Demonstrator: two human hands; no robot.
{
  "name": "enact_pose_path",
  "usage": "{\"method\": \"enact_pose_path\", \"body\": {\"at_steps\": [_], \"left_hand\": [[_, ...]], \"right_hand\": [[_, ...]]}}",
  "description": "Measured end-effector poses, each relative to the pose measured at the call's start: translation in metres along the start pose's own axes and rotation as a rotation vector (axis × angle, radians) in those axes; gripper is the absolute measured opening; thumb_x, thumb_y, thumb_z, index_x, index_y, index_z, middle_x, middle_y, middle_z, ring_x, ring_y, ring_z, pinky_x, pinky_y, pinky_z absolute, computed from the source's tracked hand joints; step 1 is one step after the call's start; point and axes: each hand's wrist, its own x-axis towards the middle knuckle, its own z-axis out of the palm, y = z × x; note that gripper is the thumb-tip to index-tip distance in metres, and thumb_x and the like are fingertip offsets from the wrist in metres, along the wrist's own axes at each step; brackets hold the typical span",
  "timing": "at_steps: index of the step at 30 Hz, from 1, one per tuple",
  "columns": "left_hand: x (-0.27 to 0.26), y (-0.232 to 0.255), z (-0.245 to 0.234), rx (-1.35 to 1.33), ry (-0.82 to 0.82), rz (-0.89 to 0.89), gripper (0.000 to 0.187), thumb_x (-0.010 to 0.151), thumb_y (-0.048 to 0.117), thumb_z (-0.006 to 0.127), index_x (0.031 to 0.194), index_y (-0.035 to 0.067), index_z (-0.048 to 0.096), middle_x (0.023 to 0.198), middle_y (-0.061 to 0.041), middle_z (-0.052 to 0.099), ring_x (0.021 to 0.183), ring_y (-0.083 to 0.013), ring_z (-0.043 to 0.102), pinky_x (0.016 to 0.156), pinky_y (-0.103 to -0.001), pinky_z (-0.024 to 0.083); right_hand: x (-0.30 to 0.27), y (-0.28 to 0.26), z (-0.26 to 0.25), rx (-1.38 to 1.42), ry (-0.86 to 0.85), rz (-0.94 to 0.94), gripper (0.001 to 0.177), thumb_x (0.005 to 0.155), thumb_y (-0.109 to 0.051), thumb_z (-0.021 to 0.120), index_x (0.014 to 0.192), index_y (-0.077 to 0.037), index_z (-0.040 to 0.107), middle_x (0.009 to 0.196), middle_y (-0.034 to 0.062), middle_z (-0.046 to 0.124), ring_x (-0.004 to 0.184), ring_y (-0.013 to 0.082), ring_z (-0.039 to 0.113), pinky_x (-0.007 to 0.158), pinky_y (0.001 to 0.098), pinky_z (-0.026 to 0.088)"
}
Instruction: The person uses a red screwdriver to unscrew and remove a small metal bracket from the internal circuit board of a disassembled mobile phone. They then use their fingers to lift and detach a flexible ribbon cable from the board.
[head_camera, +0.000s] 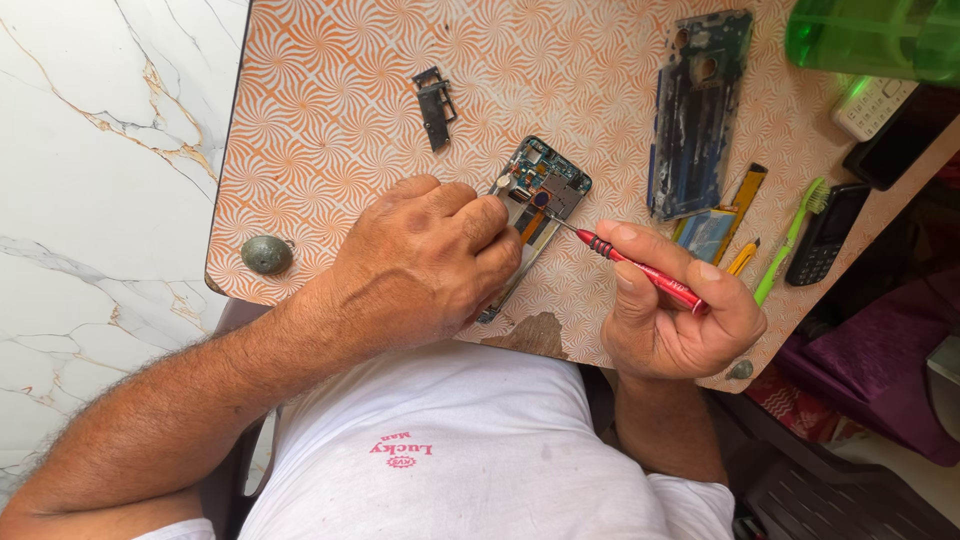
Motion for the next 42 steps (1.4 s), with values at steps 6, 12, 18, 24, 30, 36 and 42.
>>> {"method": "enact_pose_path", "body": {"at_steps": [6, 12, 18, 24, 30, 36, 42], "left_hand": [[-0.001, -0.001, 0.000, -0.020, 0.014, 0.002, 0.025, 0.079, 0.022, 0.072, 0.100, 0.008, 0.073, 0.097, -0.006, 0.063, 0.086, -0.0203, 0.063, 0.073, -0.038, 0.050], [-0.002, -0.001, 0.000, -0.023, -0.018, -0.003, 0.024, 0.079, 0.023, 0.073, 0.099, 0.009, 0.073, 0.097, -0.006, 0.063, 0.088, -0.0215, 0.064, 0.074, -0.038, 0.051], [-0.002, -0.001, 0.000, -0.024, 0.001, 0.002, 0.028, 0.077, 0.024, 0.073, 0.101, 0.008, 0.073, 0.101, -0.007, 0.064, 0.090, -0.0213, 0.064, 0.076, -0.038, 0.051], [-0.002, -0.001, 0.000, -0.029, 0.000, 0.000, 0.030, 0.077, 0.024, 0.073, 0.102, 0.008, 0.074, 0.103, -0.007, 0.065, 0.090, -0.0212, 0.065, 0.076, -0.038, 0.051], [-0.002, -0.001, 0.000, -0.039, -0.005, 0.000, 0.028, 0.078, 0.023, 0.073, 0.102, 0.008, 0.074, 0.100, -0.006, 0.064, 0.089, -0.0209, 0.064, 0.075, -0.038, 0.051], [-0.002, -0.001, 0.000, -0.037, 0.017, 0.003, 0.024, 0.081, 0.022, 0.072, 0.100, 0.008, 0.073, 0.099, -0.005, 0.063, 0.088, -0.0199, 0.064, 0.075, -0.037, 0.051], [-0.001, -0.001, -0.001, -0.015, -0.011, 0.007, 0.021, 0.081, 0.023, 0.072, 0.097, 0.009, 0.072, 0.097, -0.005, 0.063, 0.087, -0.0204, 0.064, 0.074, -0.037, 0.051]], "right_hand": [[0.000, 0.002, 0.002, 0.016, 0.011, 0.014, 0.043, 0.108, -0.011, 0.064, 0.136, -0.013, 0.032, 0.110, 0.0345, 0.071, 0.091, 0.0350, 0.078, 0.084, 0.0406, 0.069], [-0.004, 0.004, 0.001, 0.020, -0.005, 0.006, 0.042, 0.112, -0.013, 0.063, 0.138, -0.014, 0.030, 0.113, 0.0329, 0.070, 0.095, 0.0344, 0.078, 0.090, 0.0411, 0.069], [-0.005, 0.007, 0.002, 0.015, 0.015, 0.010, 0.042, 0.111, -0.012, 0.063, 0.137, -0.013, 0.031, 0.107, 0.0331, 0.071, 0.094, 0.0347, 0.079, 0.087, 0.0404, 0.069], [-0.007, 0.007, 0.000, 0.009, 0.007, 0.017, 0.042, 0.111, -0.010, 0.063, 0.138, -0.013, 0.031, 0.107, 0.0335, 0.071, 0.095, 0.0340, 0.078, 0.088, 0.0405, 0.069], [-0.004, 0.006, 0.002, 0.004, -0.003, 0.010, 0.044, 0.110, -0.010, 0.064, 0.138, -0.013, 0.030, 0.107, 0.0332, 0.071, 0.093, 0.0332, 0.078, 0.087, 0.0395, 0.069], [0.008, -0.003, 0.001, -0.071, -0.040, -0.026, 0.032, 0.108, -0.012, 0.069, 0.129, -0.009, 0.046, 0.108, 0.0265, 0.073, 0.093, 0.0324, 0.078, 0.089, 0.0418, 0.068], [0.026, -0.018, -0.002, -0.164, -0.166, -0.080, 0.042, 0.115, -0.018, 0.067, 0.146, -0.011, 0.040, 0.116, 0.0237, 0.074, 0.105, 0.0300, 0.077, 0.097, 0.0373, 0.064]]}}
